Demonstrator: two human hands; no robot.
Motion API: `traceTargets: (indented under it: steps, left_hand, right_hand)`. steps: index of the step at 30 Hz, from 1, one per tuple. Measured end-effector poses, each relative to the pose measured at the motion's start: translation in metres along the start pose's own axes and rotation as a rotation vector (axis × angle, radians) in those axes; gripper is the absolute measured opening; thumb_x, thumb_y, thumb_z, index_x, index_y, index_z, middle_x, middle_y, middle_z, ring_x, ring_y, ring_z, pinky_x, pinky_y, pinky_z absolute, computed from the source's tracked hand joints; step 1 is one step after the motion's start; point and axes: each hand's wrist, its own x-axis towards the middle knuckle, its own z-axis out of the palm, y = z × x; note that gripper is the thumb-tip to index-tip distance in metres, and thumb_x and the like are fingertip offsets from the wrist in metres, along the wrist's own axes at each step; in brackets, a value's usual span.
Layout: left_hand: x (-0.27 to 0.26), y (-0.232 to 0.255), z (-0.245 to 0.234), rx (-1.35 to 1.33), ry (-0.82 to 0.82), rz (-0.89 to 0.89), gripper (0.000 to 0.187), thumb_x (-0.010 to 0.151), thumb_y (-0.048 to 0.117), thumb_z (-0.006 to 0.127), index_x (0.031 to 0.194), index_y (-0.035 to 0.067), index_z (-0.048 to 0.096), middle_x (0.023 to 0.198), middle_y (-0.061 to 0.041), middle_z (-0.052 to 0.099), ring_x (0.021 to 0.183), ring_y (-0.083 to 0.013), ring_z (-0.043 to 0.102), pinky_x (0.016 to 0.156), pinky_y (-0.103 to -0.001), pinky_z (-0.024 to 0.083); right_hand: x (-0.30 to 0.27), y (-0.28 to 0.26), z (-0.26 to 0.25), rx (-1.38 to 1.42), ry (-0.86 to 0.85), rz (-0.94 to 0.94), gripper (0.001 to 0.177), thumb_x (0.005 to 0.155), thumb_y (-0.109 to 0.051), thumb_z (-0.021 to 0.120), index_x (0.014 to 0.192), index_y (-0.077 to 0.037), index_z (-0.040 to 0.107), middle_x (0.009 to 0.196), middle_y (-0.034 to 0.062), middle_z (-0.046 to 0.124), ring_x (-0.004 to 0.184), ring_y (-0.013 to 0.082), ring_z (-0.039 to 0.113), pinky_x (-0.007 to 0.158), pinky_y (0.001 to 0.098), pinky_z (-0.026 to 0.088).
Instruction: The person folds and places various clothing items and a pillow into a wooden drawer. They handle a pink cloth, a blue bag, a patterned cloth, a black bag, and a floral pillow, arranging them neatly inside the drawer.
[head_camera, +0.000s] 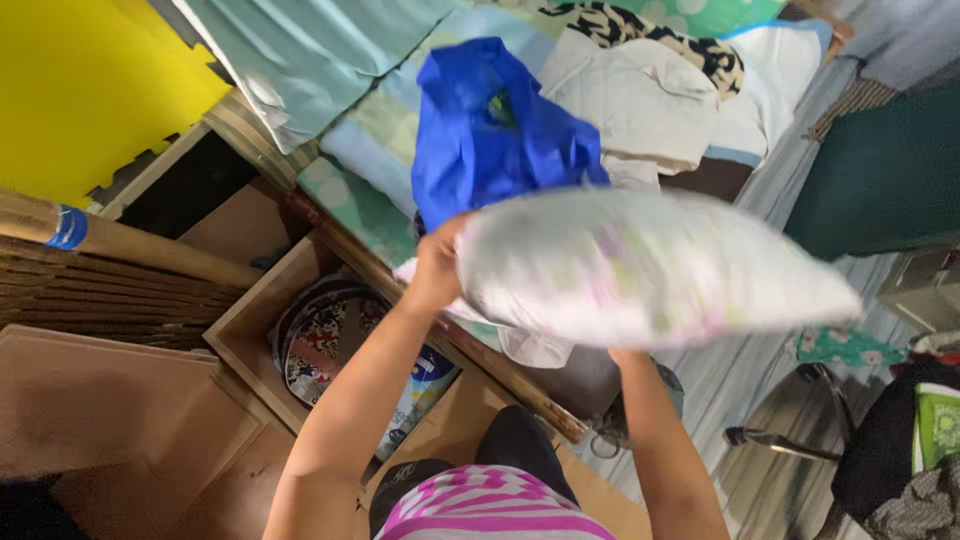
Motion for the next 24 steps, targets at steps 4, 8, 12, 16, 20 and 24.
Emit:
traceTargets:
  steps: [4, 8, 12, 16, 20, 24]
  left_hand:
    - [-0.008, -0.071, -0.049, -0.005, 0.244, -0.279, 0.051, 0.099, 0.007, 0.060, 0.148, 0.002, 0.047, 0.129, -0.012, 0.067, 0.113, -0.0192, 0.062, 0.102, -0.035, 0.050]
    - [-0.042, -0.102, -0.102, -0.175, 0.310, -0.548, 0.055, 0.106, 0.022, 0.042, 0.159, 0.009, 0.031, 0.147, -0.007, 0.054, 0.131, -0.0199, 0.056, 0.110, -0.038, 0.044]
    - [-0.085, -0.078, -0.147, -0.415, 0.411, -0.623, 0.060, 0.103, 0.035, 0.044, 0.157, 0.010, 0.035, 0.146, -0.010, 0.056, 0.127, -0.0254, 0.059, 0.103, -0.042, 0.050]
    - [-0.151, -0.043, -0.196, -0.456, 0.377, -0.272, 0.089, 0.103, 0.038, 0.069, 0.177, 0.006, 0.030, 0.138, -0.010, 0.051, 0.106, -0.0246, 0.036, 0.095, -0.038, 0.034]
    - [-0.233, -0.041, -0.233, -0.239, 0.416, -0.267, 0.123, 0.073, 0.049, 0.090, 0.165, 0.009, 0.018, 0.159, -0.012, 0.047, 0.146, -0.0280, 0.045, 0.117, -0.041, 0.038]
    - [-0.336, -0.092, -0.232, -0.294, 0.645, -0.442, 0.112, 0.076, 0.037, 0.085, 0.160, 0.000, 0.022, 0.156, -0.017, 0.044, 0.143, -0.0259, 0.042, 0.118, -0.041, 0.033]
  right_hand:
    - [0.001, -0.005, 0.009, -0.115, -0.062, 0.054, 0.060, 0.082, -0.005, 0.077, 0.137, -0.005, 0.055, 0.132, 0.0113, 0.061, 0.113, 0.0191, 0.063, 0.089, 0.0353, 0.056]
    - [-0.001, -0.003, 0.039, -0.069, -0.237, -0.131, 0.048, 0.077, 0.006, 0.078, 0.123, 0.000, 0.067, 0.116, 0.0096, 0.074, 0.101, 0.0192, 0.071, 0.088, 0.0344, 0.058]
    - [0.007, -0.028, 0.070, -0.372, -0.195, -0.125, 0.055, 0.069, 0.004, 0.076, 0.123, -0.003, 0.065, 0.111, 0.0074, 0.074, 0.095, 0.0185, 0.072, 0.081, 0.0339, 0.058]
    - [-0.003, -0.075, 0.110, -0.467, -0.333, -0.243, 0.046, 0.080, 0.002, 0.077, 0.124, 0.001, 0.070, 0.116, 0.0124, 0.077, 0.100, 0.0201, 0.073, 0.088, 0.0338, 0.059]
    - [-0.029, -0.082, 0.202, -0.103, -0.410, -0.170, 0.065, 0.074, -0.006, 0.080, 0.135, -0.004, 0.057, 0.114, 0.0073, 0.070, 0.095, 0.0185, 0.068, 0.082, 0.0337, 0.057]
    - [-0.066, -0.024, 0.293, -0.389, -0.481, -0.177, 0.066, 0.073, -0.021, 0.085, 0.130, -0.004, 0.056, 0.111, 0.0093, 0.069, 0.092, 0.0202, 0.066, 0.080, 0.0353, 0.055]
